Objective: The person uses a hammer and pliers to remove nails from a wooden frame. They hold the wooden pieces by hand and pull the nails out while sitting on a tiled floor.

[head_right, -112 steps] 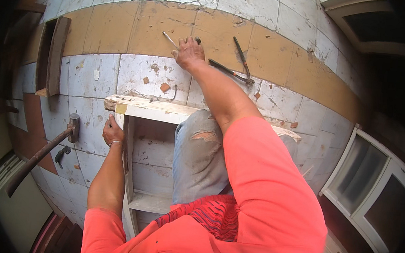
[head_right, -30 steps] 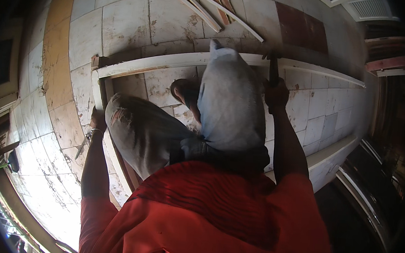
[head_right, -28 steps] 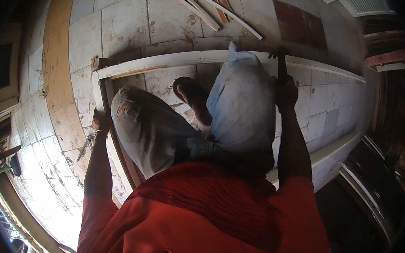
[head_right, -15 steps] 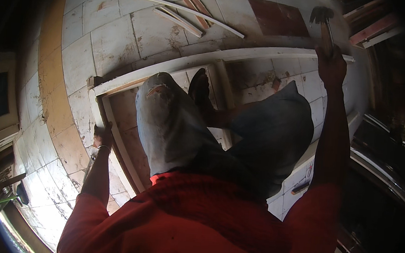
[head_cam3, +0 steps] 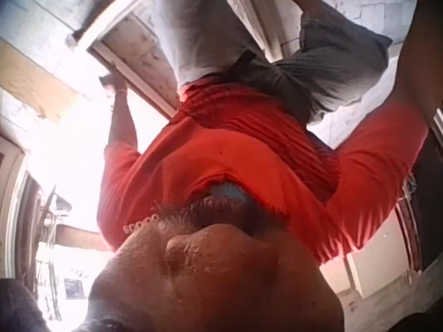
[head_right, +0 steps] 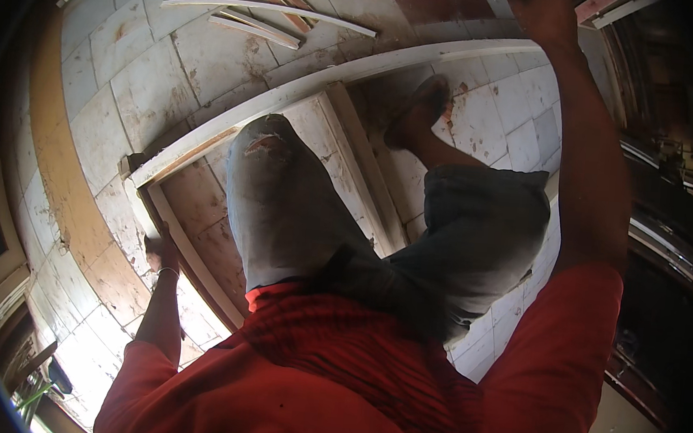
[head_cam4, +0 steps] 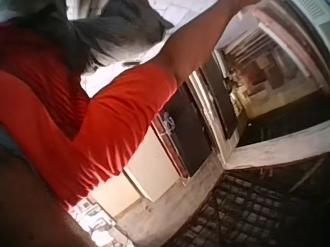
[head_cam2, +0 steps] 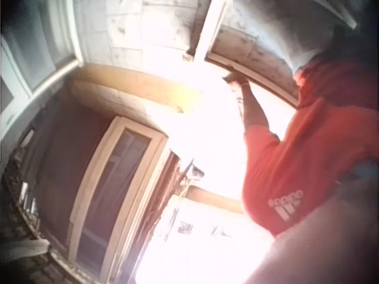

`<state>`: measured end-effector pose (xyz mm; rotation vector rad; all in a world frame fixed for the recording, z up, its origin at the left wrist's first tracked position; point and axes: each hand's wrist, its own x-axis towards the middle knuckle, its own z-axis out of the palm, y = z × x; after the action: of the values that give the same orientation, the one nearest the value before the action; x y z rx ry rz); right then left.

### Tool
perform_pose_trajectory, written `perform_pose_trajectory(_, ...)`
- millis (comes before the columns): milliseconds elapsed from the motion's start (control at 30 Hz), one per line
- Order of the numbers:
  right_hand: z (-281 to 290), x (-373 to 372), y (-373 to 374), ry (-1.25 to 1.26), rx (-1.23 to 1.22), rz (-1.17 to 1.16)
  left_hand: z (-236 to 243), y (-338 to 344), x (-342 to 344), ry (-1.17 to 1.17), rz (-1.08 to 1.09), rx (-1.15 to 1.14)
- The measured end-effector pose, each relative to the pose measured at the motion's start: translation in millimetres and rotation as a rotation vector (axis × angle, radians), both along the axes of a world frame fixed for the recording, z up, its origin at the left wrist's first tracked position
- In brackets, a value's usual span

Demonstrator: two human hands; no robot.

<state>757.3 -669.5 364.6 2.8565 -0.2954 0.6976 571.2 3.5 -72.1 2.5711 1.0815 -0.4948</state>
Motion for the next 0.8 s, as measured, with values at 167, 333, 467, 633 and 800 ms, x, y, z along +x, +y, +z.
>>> perform_pose_trajectory(167, -30.0, -12.1, -4.6, 0.289, -0.008, 0.007, 3.2, -9.4, -5.1, -0.244, 0.059, -0.154)
perform_pose_trajectory(333, -86.7, 1.7, -18.3, 0.315, 0.191, 0.217, -3.8, 24.7, 5.6, -0.127, -0.142, -0.202)
perform_pose_trajectory(467, -144.9, 34.4, -27.3, 0.429, 0.373, 0.221, 51.2, -29.7, 77.0, -0.627, -0.219, -0.041)
perform_pose_trajectory(633, -176.1, 96.3, -5.4, 0.547, 0.522, 0.335, 201.6, -237.3, 203.5, -0.761, -0.457, -0.674)
perform_pose_trajectory(800, -214.7, 153.8, 30.7, 0.647, 0.750, 0.655, 245.6, -396.8, 274.1, -0.541, -0.367, -0.967)
